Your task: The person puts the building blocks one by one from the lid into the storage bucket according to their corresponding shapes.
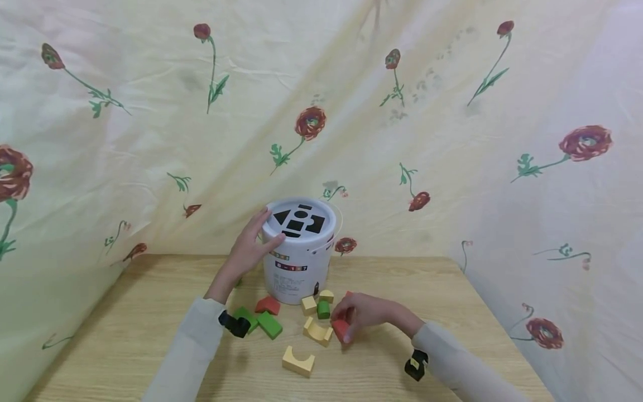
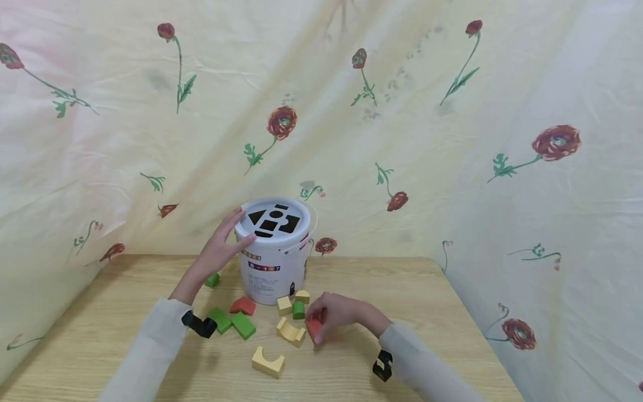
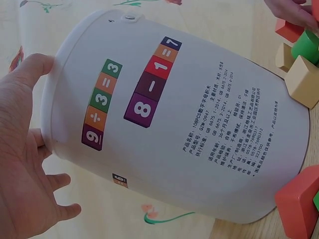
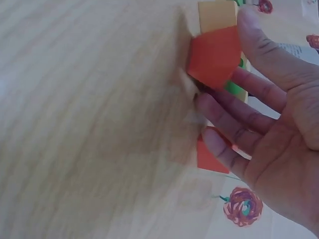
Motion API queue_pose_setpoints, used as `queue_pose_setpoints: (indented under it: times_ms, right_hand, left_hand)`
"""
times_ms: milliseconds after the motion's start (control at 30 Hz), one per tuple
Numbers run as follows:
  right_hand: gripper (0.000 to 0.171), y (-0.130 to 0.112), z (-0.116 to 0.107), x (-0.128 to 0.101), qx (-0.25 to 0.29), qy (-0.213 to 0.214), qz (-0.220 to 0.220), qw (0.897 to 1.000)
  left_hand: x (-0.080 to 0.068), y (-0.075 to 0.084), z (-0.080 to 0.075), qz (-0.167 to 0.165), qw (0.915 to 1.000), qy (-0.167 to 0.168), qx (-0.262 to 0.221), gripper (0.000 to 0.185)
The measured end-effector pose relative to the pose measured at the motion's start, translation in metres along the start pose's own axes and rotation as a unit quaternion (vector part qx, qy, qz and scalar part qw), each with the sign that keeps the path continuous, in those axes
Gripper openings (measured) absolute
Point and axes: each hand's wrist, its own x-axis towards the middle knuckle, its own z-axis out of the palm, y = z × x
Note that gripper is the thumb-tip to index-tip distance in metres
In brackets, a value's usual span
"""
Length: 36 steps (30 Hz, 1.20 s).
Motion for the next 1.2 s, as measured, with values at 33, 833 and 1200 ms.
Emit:
queue_pose_setpoints:
  times_ms: [33, 833, 1200]
  right_hand:
    - [0.049, 0.0, 0.001, -0.001, 0.0, 0.006, 0.004, 1.0]
    - [0.051, -0.031, 0.007, -0.017, -0.172, 0.047, 0.028, 0.984]
    - [0.043, -0.048, -0.012, -0.024, -0.207, 0.127, -0.05, 0.969]
  left_hand:
    - [0.0, 0.0, 0.0, 0.0, 1.0, 0.0, -0.001, 0.085]
    - [0.003, -0.002, -0.001, 0.001, 0.9998, -0.006, -0.021, 0.088]
    - [0.002, -0.002, -0.004, -0.008, 0.9999, -0.008, -0.002, 0.098]
